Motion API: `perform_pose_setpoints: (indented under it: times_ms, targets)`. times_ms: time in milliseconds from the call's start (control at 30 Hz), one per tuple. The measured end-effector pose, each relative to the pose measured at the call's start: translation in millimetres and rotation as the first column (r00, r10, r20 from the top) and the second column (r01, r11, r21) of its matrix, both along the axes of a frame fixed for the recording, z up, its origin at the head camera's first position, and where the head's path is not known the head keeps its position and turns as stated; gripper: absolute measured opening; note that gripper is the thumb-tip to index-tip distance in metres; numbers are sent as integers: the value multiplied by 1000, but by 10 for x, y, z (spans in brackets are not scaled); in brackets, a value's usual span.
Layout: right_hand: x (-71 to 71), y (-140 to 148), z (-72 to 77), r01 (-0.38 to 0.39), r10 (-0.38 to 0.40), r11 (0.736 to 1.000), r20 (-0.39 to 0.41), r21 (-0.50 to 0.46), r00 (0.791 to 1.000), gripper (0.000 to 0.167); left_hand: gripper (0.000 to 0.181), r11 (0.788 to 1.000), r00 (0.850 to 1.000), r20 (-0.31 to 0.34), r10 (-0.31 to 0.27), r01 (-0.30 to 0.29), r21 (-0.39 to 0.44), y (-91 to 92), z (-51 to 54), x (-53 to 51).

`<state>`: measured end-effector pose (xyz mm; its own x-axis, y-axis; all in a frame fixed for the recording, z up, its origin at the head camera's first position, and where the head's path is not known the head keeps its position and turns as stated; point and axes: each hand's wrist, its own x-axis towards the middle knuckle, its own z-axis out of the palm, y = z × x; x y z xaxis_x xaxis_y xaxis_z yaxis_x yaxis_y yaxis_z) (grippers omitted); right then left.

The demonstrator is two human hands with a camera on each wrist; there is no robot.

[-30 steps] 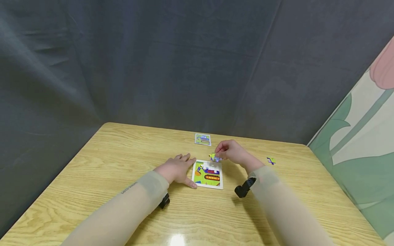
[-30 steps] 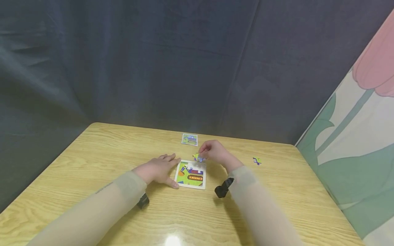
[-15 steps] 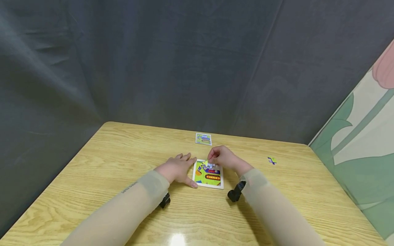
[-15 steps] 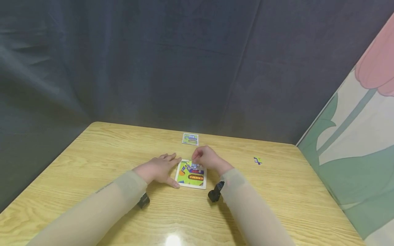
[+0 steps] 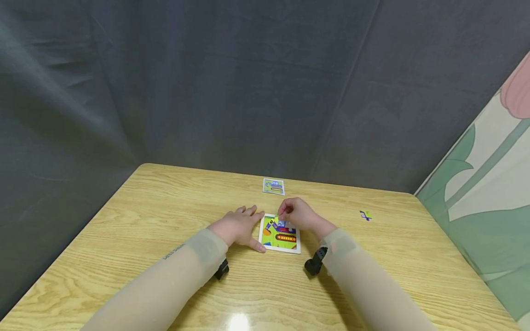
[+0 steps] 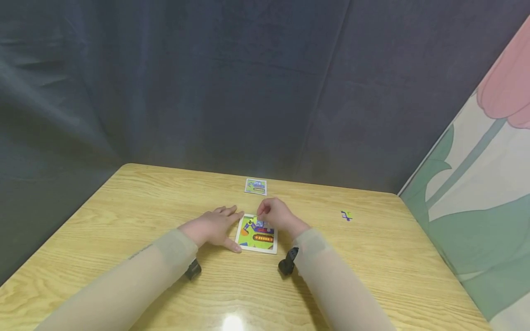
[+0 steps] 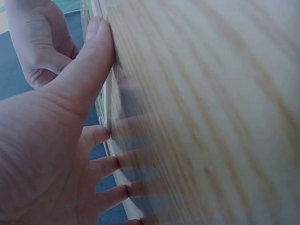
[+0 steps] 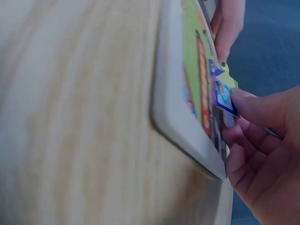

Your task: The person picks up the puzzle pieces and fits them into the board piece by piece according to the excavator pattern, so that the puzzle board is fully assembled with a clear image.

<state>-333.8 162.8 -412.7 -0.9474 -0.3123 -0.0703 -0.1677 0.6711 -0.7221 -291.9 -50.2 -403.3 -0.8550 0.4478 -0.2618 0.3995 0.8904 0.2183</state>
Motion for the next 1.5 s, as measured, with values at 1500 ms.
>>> perform_pose_setpoints:
  times_ms: [1500]
  targets:
    - [658, -77, 197, -184, 495, 659, -236, 729, 836, 43, 109, 1000, 1000, 0, -8, 8, 14, -23, 31, 41]
